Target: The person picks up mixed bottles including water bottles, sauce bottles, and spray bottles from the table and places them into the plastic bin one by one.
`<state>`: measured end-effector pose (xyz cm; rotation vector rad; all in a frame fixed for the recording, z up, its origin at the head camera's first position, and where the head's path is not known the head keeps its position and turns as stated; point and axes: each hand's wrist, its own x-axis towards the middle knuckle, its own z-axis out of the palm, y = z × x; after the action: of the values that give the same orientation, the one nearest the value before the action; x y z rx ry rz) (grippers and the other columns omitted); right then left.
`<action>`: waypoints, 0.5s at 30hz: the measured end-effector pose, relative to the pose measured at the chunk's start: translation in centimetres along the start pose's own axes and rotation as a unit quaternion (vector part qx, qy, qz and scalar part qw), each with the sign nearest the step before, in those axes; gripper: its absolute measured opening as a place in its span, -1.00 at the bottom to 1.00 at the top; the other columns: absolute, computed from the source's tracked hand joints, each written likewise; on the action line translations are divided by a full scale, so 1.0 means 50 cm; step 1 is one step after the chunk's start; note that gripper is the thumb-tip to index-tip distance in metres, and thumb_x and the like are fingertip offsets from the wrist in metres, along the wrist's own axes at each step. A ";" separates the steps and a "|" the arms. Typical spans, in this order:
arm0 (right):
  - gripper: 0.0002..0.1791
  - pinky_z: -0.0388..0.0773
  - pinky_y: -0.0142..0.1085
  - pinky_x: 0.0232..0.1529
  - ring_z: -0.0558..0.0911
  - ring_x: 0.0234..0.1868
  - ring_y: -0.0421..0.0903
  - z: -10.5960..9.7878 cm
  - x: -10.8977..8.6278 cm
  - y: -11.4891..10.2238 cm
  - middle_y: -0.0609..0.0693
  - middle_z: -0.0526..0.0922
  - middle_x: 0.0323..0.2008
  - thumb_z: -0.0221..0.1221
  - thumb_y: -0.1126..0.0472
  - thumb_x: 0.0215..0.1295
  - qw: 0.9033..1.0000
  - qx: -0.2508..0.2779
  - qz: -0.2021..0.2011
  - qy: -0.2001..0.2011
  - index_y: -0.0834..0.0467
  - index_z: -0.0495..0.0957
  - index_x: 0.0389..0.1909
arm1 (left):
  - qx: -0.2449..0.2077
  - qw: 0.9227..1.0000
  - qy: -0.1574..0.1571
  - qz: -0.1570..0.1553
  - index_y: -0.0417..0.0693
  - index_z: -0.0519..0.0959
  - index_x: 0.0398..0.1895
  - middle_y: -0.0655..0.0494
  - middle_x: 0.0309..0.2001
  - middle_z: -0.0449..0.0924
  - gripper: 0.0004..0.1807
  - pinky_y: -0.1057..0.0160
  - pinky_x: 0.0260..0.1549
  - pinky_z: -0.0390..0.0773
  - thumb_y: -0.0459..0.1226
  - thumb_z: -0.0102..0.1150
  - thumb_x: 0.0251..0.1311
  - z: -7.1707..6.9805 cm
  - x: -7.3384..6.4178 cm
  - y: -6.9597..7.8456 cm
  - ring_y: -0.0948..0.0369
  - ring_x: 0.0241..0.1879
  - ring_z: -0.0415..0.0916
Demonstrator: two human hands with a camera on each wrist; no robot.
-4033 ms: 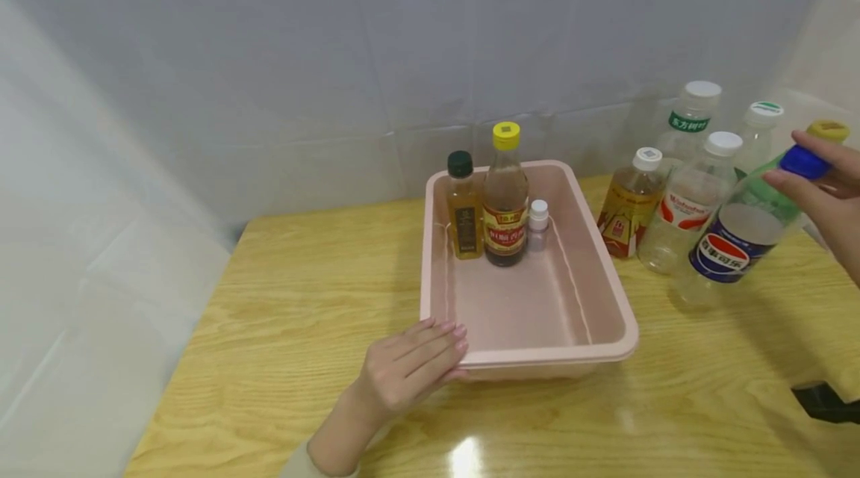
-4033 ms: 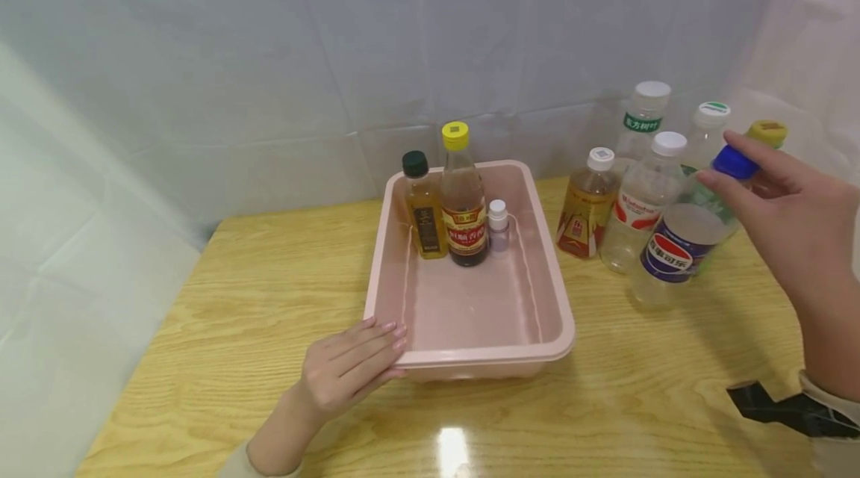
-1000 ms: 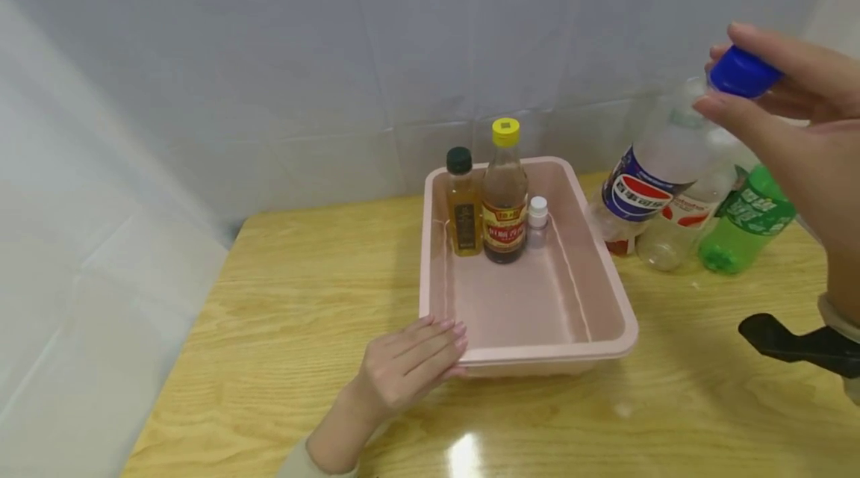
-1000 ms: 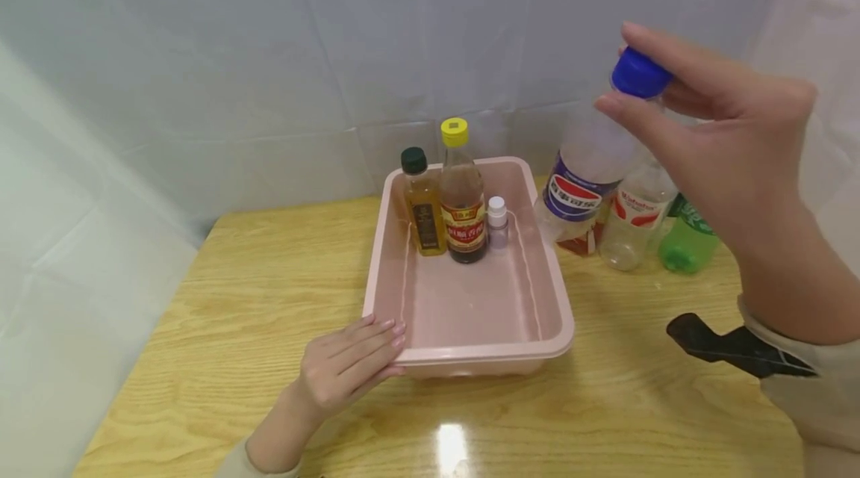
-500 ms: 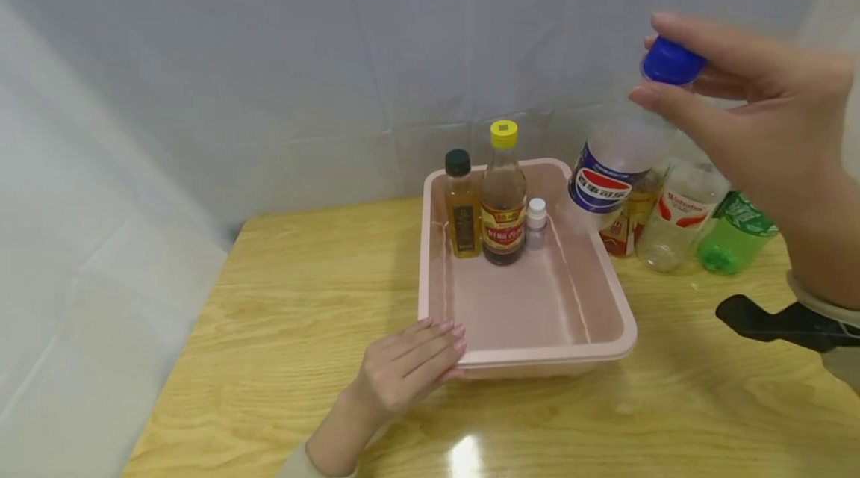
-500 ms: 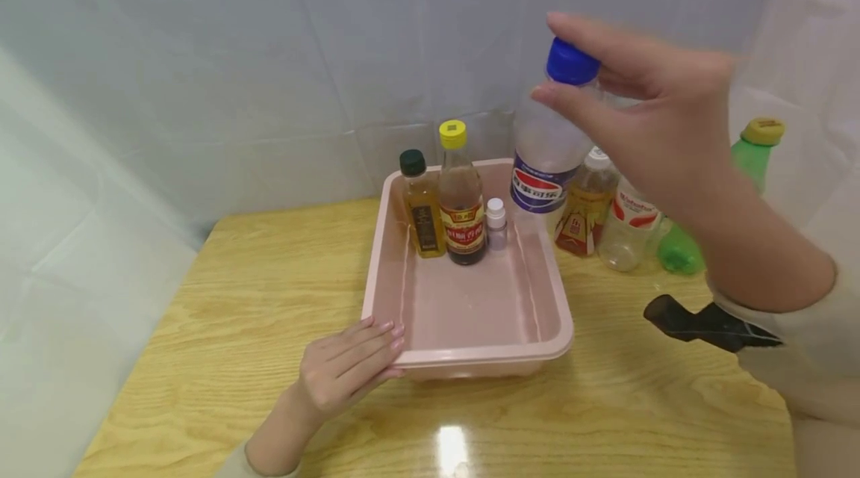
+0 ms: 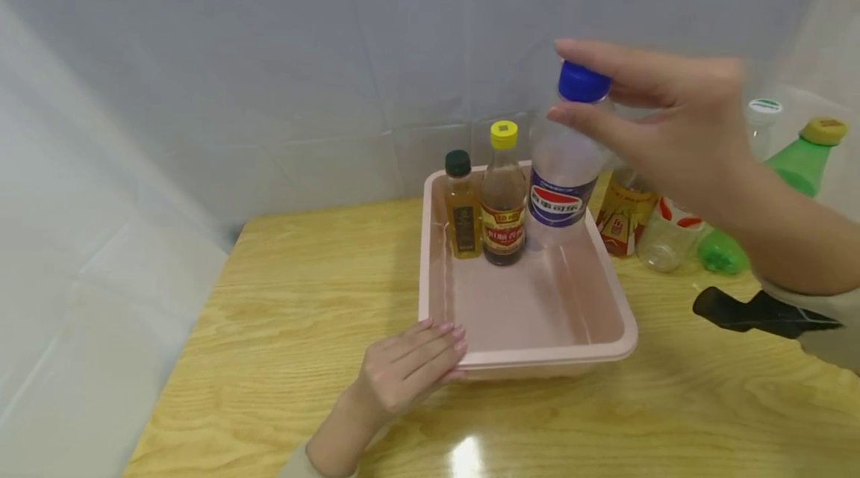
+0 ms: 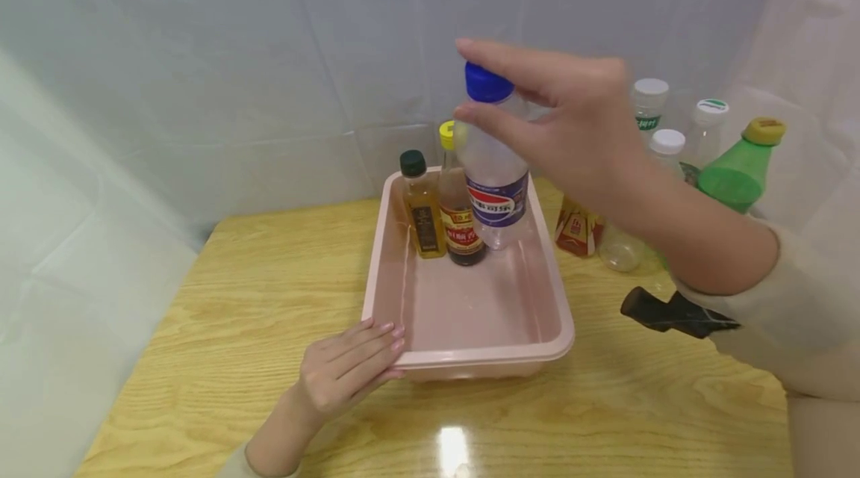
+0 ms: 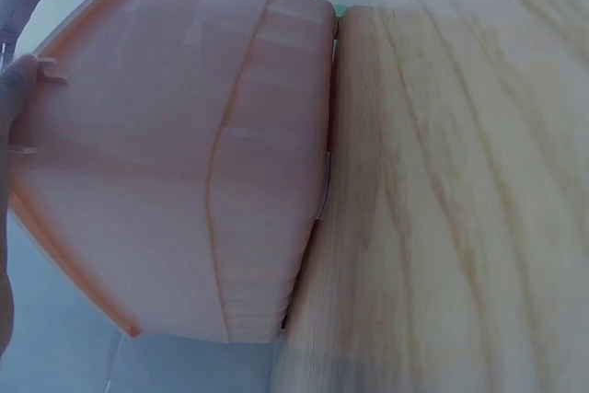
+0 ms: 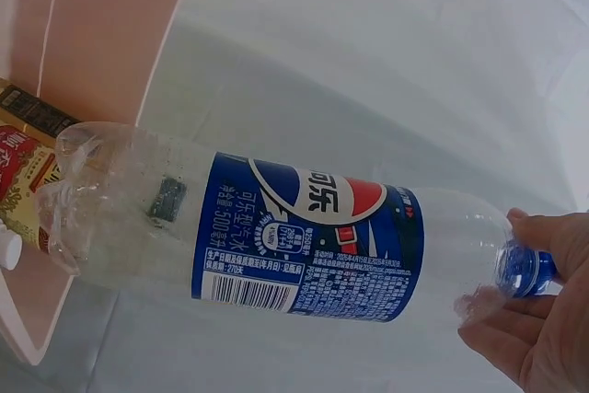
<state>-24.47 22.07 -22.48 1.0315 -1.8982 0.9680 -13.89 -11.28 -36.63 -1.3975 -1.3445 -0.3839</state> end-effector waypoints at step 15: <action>-0.50 0.63 -0.48 -0.01 0.68 -0.07 0.04 0.087 0.046 -0.200 0.18 0.65 -0.05 0.39 0.46 -0.05 0.999 -0.042 -0.032 -0.011 0.32 0.57 0.00 | 0.002 1.000 -0.001 0.004 -0.14 0.68 -0.49 -0.05 -0.45 0.71 -0.76 0.28 -0.27 0.74 -0.16 0.22 0.17 -0.003 0.002 0.000 0.15 -0.44 0.70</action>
<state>-17.62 13.71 -19.75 1.0507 -1.8949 0.8377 -13.78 -11.38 -36.50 -1.3997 -1.3408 -0.3754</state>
